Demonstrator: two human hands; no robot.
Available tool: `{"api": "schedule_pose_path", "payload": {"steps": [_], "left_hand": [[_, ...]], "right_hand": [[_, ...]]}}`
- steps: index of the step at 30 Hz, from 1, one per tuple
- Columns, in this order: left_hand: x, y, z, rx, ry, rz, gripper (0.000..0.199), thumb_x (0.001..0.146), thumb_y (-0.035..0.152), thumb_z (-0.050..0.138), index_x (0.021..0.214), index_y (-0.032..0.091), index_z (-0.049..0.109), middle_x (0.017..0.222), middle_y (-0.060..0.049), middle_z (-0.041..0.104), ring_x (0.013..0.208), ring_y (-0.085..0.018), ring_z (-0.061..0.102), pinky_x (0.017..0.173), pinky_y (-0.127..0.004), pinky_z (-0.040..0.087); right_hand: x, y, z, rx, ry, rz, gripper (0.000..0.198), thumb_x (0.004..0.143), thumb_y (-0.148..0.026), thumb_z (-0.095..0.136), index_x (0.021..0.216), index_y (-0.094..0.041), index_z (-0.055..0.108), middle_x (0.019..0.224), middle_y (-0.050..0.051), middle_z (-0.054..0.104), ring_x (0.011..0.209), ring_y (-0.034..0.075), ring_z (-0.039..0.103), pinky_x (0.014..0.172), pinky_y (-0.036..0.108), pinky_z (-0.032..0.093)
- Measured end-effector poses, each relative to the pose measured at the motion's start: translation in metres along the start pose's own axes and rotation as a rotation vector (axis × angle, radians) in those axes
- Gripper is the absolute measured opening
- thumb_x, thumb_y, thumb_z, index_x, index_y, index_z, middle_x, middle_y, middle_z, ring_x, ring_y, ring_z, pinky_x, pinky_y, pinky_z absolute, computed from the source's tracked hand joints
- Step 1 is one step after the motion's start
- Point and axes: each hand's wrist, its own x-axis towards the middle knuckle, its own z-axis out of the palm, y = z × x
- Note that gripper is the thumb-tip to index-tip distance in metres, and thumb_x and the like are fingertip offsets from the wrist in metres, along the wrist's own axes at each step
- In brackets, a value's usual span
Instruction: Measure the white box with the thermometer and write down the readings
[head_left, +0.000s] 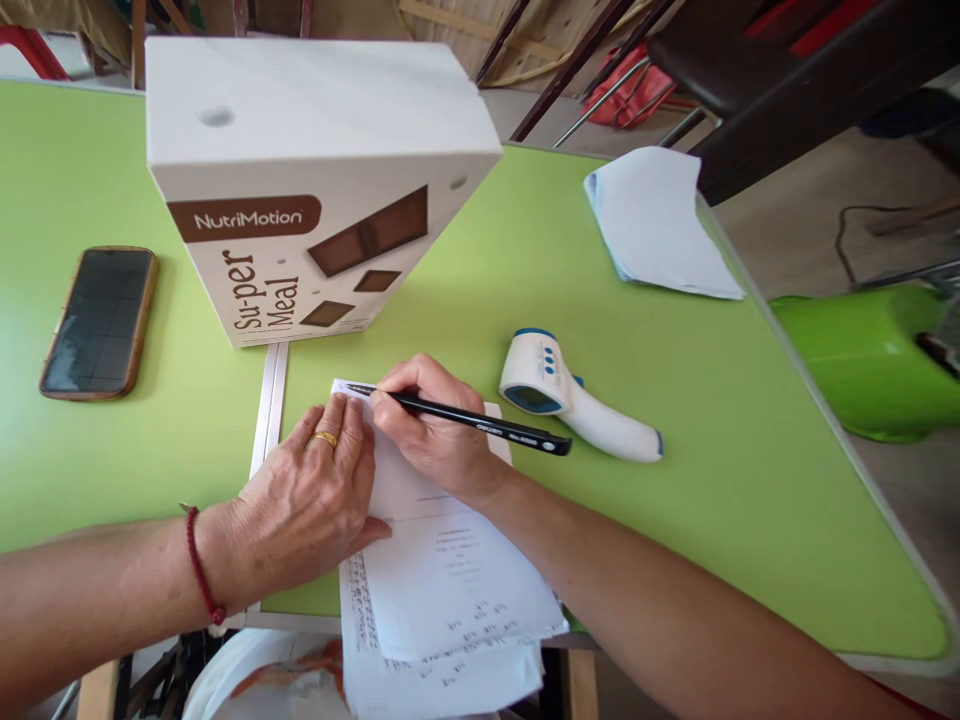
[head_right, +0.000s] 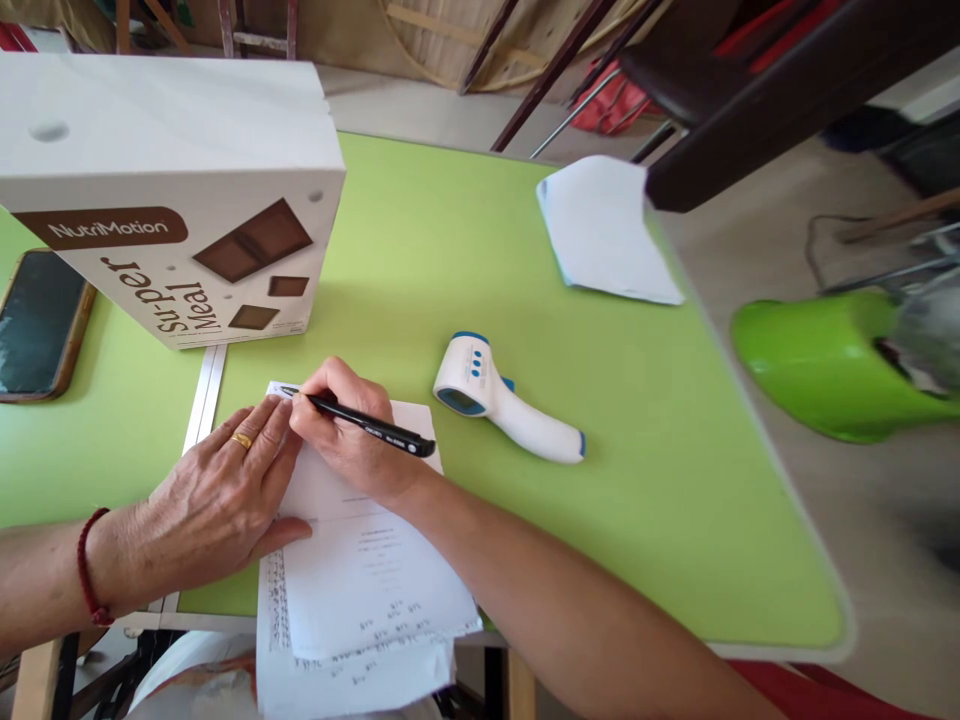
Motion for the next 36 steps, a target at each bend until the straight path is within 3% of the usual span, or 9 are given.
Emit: {"api": "schedule_pose_path", "payload": {"steps": [36], "left_hand": [[0.0004, -0.0006, -0.0011, 0.016, 0.023, -0.003, 0.081, 0.082, 0.054, 0.067, 0.125, -0.013, 0.053, 0.133, -0.037, 0.05, 0.122, -0.045, 0.054, 0.099, -0.049, 0.051]], "right_hand": [[0.0004, 0.0025, -0.0034, 0.001, 0.031, -0.008, 0.016, 0.083, -0.024, 0.057, 0.069, -0.024, 0.048, 0.055, -0.006, 0.056, 0.049, 0.011, 0.051, 0.048, 0.023, 0.044]]}}
